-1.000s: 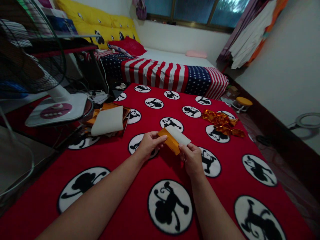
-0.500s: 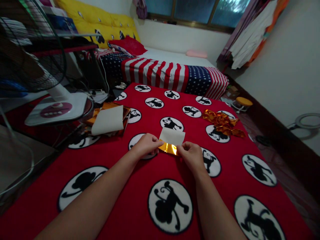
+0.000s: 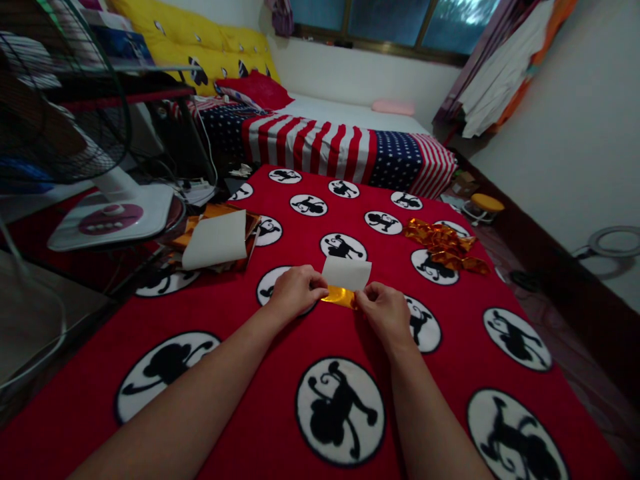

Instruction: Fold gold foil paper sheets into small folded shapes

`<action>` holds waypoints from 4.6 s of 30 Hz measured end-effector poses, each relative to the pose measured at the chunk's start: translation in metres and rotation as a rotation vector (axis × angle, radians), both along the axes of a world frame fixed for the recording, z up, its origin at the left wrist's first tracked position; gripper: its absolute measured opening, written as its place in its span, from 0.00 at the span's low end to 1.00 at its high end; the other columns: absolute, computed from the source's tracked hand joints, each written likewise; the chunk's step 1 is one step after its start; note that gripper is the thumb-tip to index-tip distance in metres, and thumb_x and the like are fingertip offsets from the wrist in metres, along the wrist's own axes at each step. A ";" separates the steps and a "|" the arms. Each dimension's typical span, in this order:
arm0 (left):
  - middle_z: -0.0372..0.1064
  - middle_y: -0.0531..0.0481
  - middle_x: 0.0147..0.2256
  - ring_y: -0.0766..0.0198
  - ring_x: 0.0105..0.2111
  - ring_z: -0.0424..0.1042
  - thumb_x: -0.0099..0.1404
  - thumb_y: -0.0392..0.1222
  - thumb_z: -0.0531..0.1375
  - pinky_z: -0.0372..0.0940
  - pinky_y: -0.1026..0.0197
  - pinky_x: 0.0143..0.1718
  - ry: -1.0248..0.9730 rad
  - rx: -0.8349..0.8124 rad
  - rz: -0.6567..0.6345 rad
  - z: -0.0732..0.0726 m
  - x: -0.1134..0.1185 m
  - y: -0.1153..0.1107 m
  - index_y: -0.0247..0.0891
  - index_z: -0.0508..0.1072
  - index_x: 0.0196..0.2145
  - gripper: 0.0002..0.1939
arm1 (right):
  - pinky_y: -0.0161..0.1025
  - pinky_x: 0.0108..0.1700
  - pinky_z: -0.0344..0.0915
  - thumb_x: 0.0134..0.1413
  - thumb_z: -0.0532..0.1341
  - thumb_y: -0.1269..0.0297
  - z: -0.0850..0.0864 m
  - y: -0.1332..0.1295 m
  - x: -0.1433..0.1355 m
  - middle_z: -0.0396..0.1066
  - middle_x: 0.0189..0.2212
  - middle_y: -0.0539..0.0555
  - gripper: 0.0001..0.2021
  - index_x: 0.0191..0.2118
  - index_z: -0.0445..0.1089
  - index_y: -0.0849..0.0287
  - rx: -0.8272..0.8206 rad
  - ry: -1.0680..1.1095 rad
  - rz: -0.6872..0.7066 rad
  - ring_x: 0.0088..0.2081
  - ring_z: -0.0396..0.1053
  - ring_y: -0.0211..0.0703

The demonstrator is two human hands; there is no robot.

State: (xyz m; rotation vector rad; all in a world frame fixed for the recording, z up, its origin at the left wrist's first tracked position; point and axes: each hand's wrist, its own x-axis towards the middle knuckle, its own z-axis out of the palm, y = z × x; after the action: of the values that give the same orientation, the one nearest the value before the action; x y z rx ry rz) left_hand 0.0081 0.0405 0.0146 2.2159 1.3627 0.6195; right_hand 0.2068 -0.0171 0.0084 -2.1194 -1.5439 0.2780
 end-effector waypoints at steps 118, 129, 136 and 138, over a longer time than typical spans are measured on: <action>0.78 0.46 0.34 0.59 0.35 0.75 0.58 0.49 0.64 0.68 0.60 0.38 -0.789 -0.325 -0.067 0.025 0.014 -0.018 0.34 0.78 0.36 0.15 | 0.33 0.34 0.68 0.50 0.66 0.54 0.032 -0.027 -0.006 0.74 0.32 0.50 0.17 0.43 0.71 0.57 0.513 1.082 -0.013 0.31 0.71 0.37; 0.67 0.58 0.22 0.69 0.22 0.68 0.52 0.43 0.65 0.59 0.70 0.23 -0.824 -0.486 0.155 -0.004 0.004 -0.003 0.38 0.63 0.56 0.34 | 0.34 0.32 0.70 0.43 0.70 0.56 -0.006 -0.010 -0.008 0.75 0.37 0.53 0.20 0.44 0.72 0.57 0.261 1.261 0.056 0.35 0.73 0.40; 0.77 0.44 0.36 0.61 0.35 0.75 0.52 0.46 0.66 0.67 0.62 0.37 -0.770 -0.523 0.065 -0.002 0.007 -0.004 0.32 0.78 0.37 0.17 | 0.45 0.46 0.71 0.41 0.71 0.58 -0.012 -0.012 -0.006 0.77 0.40 0.56 0.21 0.44 0.73 0.57 0.223 1.182 0.210 0.43 0.74 0.48; 0.77 0.43 0.38 0.59 0.37 0.75 0.52 0.44 0.67 0.68 0.61 0.39 -0.757 -0.545 0.000 -0.002 0.005 -0.004 0.32 0.78 0.40 0.19 | 0.45 0.45 0.72 0.41 0.72 0.59 -0.013 -0.013 -0.005 0.77 0.39 0.55 0.21 0.44 0.73 0.58 0.205 1.191 0.223 0.42 0.75 0.48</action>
State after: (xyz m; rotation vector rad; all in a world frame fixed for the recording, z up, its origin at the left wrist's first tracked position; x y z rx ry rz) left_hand 0.0133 0.0363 0.0124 1.3377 0.9683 0.8471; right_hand 0.2016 -0.0300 -0.0046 -1.1560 -0.9687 1.1426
